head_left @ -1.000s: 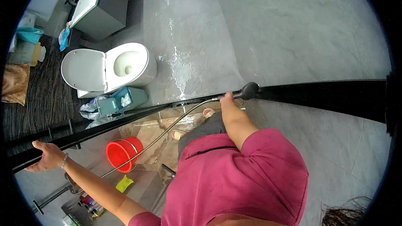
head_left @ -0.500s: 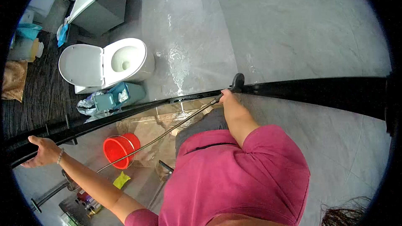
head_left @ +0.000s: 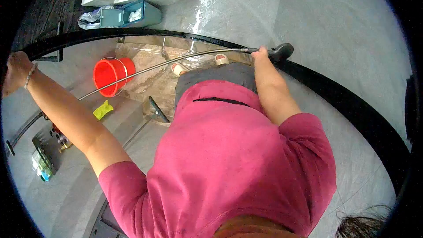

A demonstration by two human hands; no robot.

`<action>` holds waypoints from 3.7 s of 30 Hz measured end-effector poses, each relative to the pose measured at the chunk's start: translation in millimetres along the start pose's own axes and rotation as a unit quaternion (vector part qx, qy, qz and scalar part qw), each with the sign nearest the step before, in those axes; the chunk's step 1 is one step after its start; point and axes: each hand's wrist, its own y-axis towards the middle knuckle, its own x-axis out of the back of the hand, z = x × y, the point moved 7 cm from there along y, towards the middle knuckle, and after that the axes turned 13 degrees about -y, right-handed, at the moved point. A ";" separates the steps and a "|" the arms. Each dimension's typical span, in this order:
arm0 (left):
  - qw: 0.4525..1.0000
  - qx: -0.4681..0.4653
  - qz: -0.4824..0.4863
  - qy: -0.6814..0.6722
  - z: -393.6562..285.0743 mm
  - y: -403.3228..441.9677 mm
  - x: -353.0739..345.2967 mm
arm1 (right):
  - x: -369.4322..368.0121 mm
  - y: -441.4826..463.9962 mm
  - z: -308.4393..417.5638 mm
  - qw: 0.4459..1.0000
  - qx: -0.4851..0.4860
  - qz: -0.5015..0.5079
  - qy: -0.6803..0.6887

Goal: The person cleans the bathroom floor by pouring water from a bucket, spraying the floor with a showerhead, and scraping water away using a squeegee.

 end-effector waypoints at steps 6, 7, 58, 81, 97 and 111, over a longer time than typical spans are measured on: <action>0.999 -0.005 -0.033 -0.018 0.1 9.2 24.1 | 11.4 -1.3 -23.1 0.994 -0.104 0.039 0.011; 0.999 -0.004 -0.035 -0.025 -2.8 7.0 15.6 | -1.1 9.7 -34.8 0.994 -0.034 0.092 -0.046; 0.999 -0.035 0.024 0.008 27.0 -3.2 2.6 | 41.6 35.4 -92.4 0.980 -0.057 -0.059 -0.183; 0.999 -0.044 -0.008 0.022 20.2 2.6 10.2 | 29.0 -42.3 -77.7 0.968 -0.096 -0.076 -0.220; 0.998 0.004 0.007 0.059 60.1 -6.8 7.4 | -15.5 -142.2 -81.6 0.943 -0.122 -0.013 -0.310; 0.999 0.044 0.005 0.005 9.7 -0.8 12.4 | 11.3 -59.5 6.9 0.986 0.121 -0.042 0.110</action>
